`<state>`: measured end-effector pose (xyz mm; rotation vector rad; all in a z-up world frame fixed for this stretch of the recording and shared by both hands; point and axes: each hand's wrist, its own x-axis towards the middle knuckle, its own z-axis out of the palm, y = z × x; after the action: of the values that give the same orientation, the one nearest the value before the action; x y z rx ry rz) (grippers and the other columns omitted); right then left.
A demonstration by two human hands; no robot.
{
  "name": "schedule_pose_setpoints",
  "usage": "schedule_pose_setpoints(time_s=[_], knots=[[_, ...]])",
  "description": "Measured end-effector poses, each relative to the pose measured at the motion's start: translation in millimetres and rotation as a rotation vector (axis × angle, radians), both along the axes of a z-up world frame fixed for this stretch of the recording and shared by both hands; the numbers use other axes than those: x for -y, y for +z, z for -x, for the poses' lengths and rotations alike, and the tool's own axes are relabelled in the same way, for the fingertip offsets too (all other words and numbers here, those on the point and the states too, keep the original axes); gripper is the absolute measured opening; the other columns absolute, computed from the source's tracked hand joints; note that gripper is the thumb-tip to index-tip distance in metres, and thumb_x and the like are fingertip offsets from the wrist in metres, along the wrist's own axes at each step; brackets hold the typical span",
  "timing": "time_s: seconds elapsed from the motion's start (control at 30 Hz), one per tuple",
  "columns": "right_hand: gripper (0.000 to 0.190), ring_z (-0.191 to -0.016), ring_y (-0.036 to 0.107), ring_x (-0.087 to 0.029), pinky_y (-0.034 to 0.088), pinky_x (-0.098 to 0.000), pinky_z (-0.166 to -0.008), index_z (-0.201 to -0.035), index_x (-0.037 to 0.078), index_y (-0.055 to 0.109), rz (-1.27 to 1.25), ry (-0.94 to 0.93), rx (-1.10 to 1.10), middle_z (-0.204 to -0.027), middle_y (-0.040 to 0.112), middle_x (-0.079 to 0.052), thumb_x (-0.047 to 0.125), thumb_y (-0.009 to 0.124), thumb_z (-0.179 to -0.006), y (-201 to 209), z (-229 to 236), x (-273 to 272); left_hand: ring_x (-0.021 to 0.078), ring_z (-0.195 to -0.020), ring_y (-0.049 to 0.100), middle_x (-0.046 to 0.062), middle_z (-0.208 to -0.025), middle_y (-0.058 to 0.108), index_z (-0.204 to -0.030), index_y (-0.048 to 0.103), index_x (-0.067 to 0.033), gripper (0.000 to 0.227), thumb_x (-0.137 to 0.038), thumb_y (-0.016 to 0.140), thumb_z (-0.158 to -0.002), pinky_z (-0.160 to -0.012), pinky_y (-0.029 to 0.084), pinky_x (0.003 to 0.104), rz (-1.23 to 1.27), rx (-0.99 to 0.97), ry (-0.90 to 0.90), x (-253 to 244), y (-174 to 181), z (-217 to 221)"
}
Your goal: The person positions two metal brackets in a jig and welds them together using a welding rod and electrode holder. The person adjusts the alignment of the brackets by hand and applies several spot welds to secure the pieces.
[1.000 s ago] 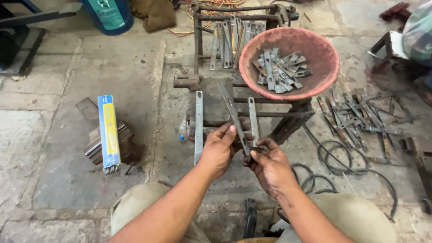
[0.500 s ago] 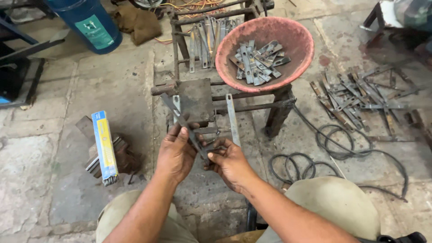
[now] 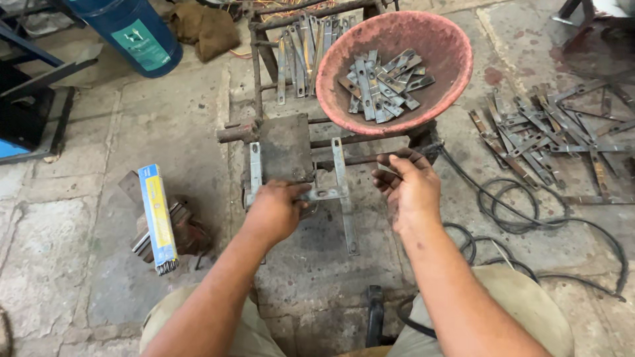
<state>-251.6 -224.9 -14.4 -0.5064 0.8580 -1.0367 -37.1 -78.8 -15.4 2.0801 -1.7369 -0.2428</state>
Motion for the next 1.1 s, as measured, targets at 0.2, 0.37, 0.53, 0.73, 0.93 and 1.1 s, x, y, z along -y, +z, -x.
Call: schedule_pose_setpoints(time_s=[0.2,0.37,0.53,0.73,0.93,1.1], knots=[[0.019,-0.070,0.070,-0.024,0.058,-0.0371,-0.063,-0.110,0.008,0.063,0.047,0.081,0.006,-0.095,0.075,-0.014,0.006,0.067,-0.091,-7,-3,-3,0.0324,-0.110,0.061,0.009,-0.115,0.072,-0.120,0.074,-0.0146,0.036,-0.018,0.072,-0.084,-0.094,0.045,0.048,0.026,0.107,0.024,13,-30,-2],[0.022,-0.070,0.069,-0.024,0.057,-0.0362,-0.064,-0.110,0.010,0.063,0.023,0.097,-0.005,-0.094,0.074,-0.012,0.007,0.068,-0.090,-4,-2,-1,0.0313,-0.112,0.060,0.008,-0.117,0.071,-0.121,0.074,-0.0160,0.037,-0.018,0.071,-0.084,-0.094,0.044,0.048,-0.063,0.104,0.058,13,-40,-6],[0.023,-0.070,0.069,-0.024,0.057,-0.0362,-0.064,-0.111,0.010,0.062,0.024,0.102,-0.021,-0.095,0.074,-0.012,0.006,0.068,-0.089,-6,-4,-1,0.0305,-0.113,0.060,0.008,-0.113,0.071,-0.123,0.073,-0.0173,0.037,-0.019,0.070,-0.086,-0.094,0.043,0.049,-0.128,0.078,0.068,13,-41,-6],[0.025,-0.069,0.069,-0.023,0.057,-0.0354,-0.063,-0.114,0.010,0.062,0.034,0.115,-0.039,-0.095,0.074,-0.013,0.006,0.068,-0.090,-7,-6,-2,0.0312,-0.112,0.060,0.008,-0.115,0.070,-0.122,0.072,-0.0161,0.038,-0.019,0.070,-0.085,-0.091,0.043,0.050,-0.128,0.110,0.040,13,-40,-5],[0.023,-0.070,0.070,-0.024,0.057,-0.0349,-0.062,-0.114,0.010,0.062,0.025,0.110,-0.071,-0.095,0.075,-0.013,0.006,0.068,-0.091,-7,-5,-3,0.0316,-0.111,0.060,0.007,-0.115,0.070,-0.122,0.072,-0.0149,0.035,-0.018,0.069,-0.087,-0.091,0.044,0.049,-0.118,0.107,0.026,12,-36,-1],[0.022,-0.069,0.070,-0.024,0.057,-0.0350,-0.062,-0.113,0.009,0.063,0.055,0.124,-0.077,-0.095,0.075,-0.014,0.005,0.067,-0.092,-9,-4,-1,0.0318,-0.112,0.059,0.008,-0.113,0.070,-0.121,0.073,-0.0148,0.035,-0.018,0.069,-0.087,-0.091,0.043,0.050,-0.118,0.115,0.021,14,-34,-1]])
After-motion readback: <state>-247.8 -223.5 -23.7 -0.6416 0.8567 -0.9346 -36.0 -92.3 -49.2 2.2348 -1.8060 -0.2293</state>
